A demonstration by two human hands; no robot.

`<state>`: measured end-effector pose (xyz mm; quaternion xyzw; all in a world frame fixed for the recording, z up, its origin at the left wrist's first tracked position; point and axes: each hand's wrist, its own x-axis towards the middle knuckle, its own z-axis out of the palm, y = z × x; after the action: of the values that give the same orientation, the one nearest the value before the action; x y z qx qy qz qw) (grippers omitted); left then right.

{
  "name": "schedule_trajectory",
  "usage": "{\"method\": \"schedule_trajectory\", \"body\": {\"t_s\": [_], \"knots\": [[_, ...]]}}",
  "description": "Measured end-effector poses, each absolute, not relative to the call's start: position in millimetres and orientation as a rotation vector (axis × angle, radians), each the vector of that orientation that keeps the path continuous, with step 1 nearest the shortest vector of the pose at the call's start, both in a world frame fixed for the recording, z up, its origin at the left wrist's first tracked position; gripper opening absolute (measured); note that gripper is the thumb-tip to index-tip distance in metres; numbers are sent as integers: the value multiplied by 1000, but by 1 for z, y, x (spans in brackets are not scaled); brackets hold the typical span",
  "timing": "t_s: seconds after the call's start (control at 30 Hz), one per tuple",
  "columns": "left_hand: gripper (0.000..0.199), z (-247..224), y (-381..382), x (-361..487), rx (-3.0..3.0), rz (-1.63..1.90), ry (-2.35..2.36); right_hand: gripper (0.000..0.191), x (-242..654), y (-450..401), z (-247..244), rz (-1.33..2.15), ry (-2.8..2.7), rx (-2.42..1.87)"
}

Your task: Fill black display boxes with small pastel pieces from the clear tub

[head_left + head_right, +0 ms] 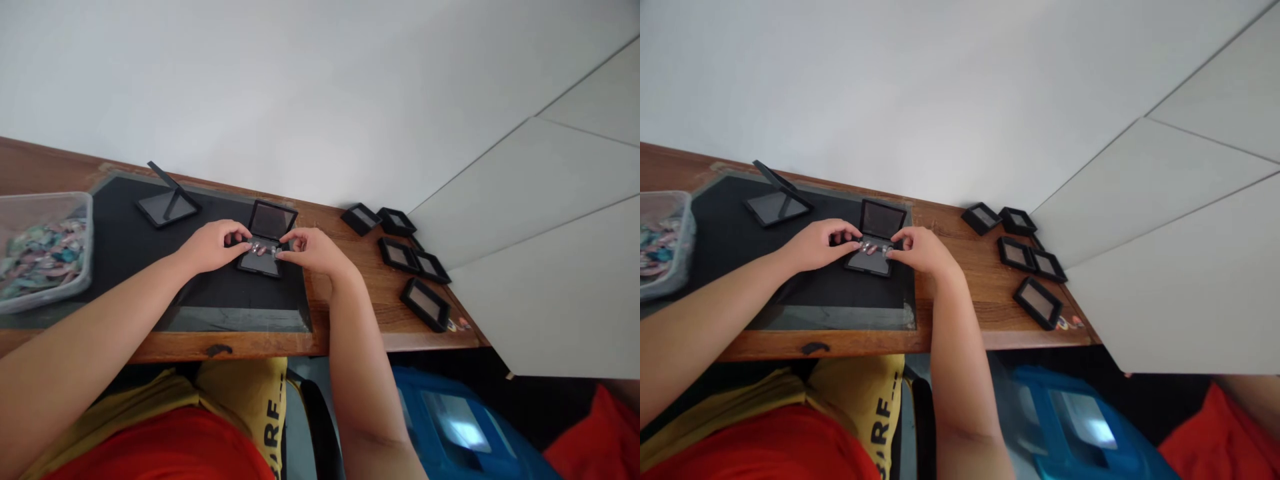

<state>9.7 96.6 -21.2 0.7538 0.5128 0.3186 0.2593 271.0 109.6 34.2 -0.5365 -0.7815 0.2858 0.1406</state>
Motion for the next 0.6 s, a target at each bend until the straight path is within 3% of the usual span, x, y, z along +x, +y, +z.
{"method": "schedule_trajectory", "body": {"t_s": [0.3, 0.6], "knots": [[34, -21, 96, 7, 1993, 863, 1388, 23, 268, 109, 32, 807, -2312, -1567], [32, -21, 96, 9, 1969, 926, 1360, 28, 268, 109, 32, 820, -2291, -1566]]}}
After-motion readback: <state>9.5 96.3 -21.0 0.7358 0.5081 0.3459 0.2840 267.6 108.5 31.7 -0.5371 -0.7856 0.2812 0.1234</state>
